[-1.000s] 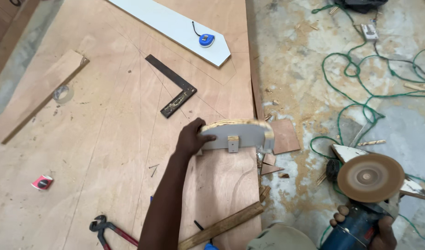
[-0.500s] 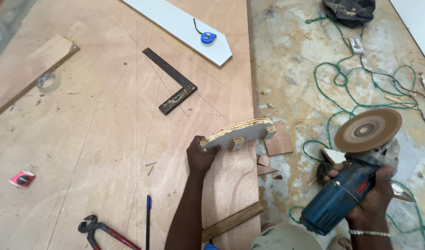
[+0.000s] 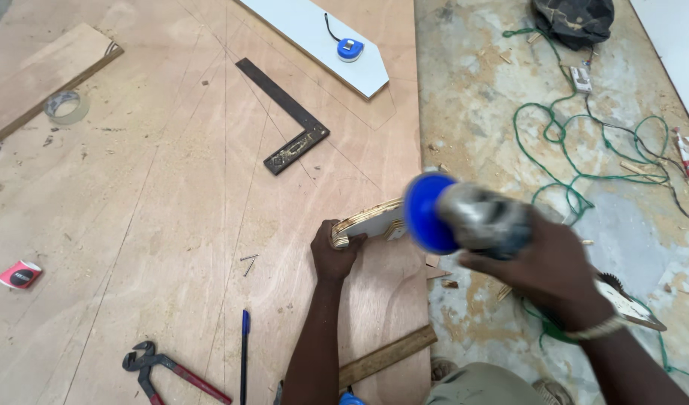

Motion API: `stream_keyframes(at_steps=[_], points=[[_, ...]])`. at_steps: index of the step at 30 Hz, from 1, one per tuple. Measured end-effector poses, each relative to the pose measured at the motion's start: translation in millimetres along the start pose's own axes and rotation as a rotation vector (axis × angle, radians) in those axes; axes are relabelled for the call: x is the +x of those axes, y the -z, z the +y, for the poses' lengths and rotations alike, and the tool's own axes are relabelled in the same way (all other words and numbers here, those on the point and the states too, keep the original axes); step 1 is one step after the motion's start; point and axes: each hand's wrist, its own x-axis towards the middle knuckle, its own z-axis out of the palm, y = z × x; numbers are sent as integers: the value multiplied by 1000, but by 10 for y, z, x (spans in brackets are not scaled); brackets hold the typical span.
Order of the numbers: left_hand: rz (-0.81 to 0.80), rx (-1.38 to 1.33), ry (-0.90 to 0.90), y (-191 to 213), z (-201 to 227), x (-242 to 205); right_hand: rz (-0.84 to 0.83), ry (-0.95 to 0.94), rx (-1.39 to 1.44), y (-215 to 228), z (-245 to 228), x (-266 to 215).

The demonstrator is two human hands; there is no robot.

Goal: The person measures, hammers nails into, and then uses a hand-held power sander to smooth the edges of a curved wooden piece.

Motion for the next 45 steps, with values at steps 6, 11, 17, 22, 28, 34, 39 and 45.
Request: stream_keyframes(at_steps=[6,11,17,22,28,34,39,45], points=[[-10,-10,-63,-11,-108,14,-222,9,-350,-76,-600,242],[-7,60,-96,-28,-222,29,-106,-8,-200,-70,-225,276],[-22,108,-108,-45,-255,26,-172,-86,-253,-53,-330,267],[10,81,-177,-48,-260,34,-276,-36,-373,-122,-675,244],[-15,96,-154,-27,-252,45,-192,-90,-262,-62,-416,322],[-10,136,-181,-41,-259,37,-138,-143,-302,-2,-180,394],[11,117,-245,-49,-322,43,-181,-35,-272,-95,-561,267],[2,158,-320,-60,-446,57,-271,172,-329,-373,-1104,168]])
